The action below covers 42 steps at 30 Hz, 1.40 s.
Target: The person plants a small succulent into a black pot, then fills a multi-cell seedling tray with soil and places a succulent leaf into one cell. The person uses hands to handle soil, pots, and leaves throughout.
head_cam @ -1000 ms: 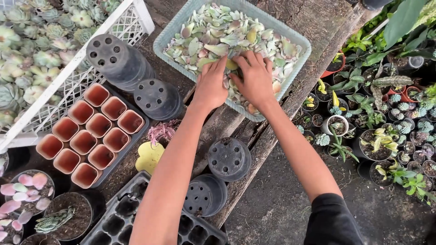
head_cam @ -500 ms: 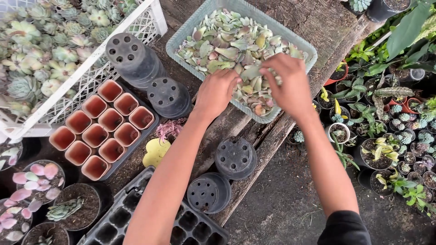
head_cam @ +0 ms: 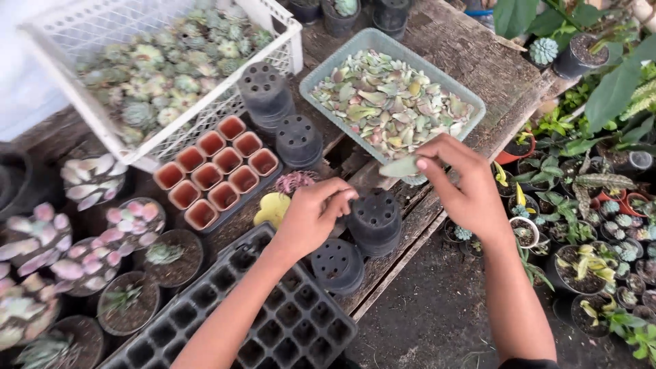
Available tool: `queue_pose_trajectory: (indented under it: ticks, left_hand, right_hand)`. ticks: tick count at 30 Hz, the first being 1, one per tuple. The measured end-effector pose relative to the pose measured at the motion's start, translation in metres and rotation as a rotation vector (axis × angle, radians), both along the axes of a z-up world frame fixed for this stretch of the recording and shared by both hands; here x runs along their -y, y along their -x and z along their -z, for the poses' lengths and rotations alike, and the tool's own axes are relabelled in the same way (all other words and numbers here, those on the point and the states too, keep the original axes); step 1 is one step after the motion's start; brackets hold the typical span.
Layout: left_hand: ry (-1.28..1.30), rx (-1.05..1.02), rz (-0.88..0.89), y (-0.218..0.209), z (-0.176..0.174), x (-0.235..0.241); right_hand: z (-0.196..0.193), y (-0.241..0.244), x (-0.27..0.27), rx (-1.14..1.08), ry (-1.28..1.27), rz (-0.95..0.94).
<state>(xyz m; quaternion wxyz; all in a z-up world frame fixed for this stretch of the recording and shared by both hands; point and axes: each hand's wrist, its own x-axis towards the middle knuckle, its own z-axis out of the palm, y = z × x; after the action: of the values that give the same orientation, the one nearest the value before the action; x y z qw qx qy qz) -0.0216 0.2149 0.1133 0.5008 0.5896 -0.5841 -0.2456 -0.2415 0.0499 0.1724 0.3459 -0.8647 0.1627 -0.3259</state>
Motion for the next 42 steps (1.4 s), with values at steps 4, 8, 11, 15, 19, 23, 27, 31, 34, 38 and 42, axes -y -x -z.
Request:
queue_pose_trajectory:
  ticks: [4,8,11,15,19,23,27,31,34,38,42]
  left_hand:
    - [0.012,-0.228,0.006,0.016,-0.024,-0.063]
    - [0.115,-0.385,-0.131,0.038,-0.032,-0.134]
    - [0.135,-0.560,-0.221,0.033,-0.027,-0.194]
    - [0.101,-0.827,-0.209,0.031,-0.039,-0.278]
    - [0.098,-0.963,-0.300,0.030,-0.024,-0.342]
    - [0.163,-0.823,-0.527,0.032,-0.006,-0.403]
    - [0.172,-0.535,-0.833,0.034,0.020,-0.450]
    - [0.214,-0.537,-1.002,0.029,0.050,-0.485]
    - [0.204,-0.526,-1.086,0.023,0.064,-0.506]
    - [0.100,-0.330,-1.229,0.004,0.077,-0.537]
    - [0.043,-0.252,-1.296,-0.005,0.083,-0.568]
  right_hand:
    - [-0.016,-0.022,-0.066,-0.034,-0.056,-0.168]
    - [-0.035,-0.043,-0.142,-0.053,-0.126,-0.354]
    - [-0.038,-0.054,-0.187,-0.066,-0.117,-0.465]
    - [-0.049,-0.074,-0.253,-0.135,-0.039,-0.722]
    - [-0.028,-0.107,-0.312,-0.147,0.032,-0.802]
    - [-0.013,-0.145,-0.363,-0.210,0.105,-0.830]
    - [-0.007,-0.178,-0.413,-0.318,0.014,-0.908]
    - [0.009,-0.205,-0.452,-0.423,0.009,-0.990]
    - [0.025,-0.222,-0.479,-0.458,0.058,-1.007]
    - [0.047,-0.253,-0.510,-0.434,0.198,-1.003]
    - [0.052,-0.282,-0.539,-0.384,0.212,-1.044]
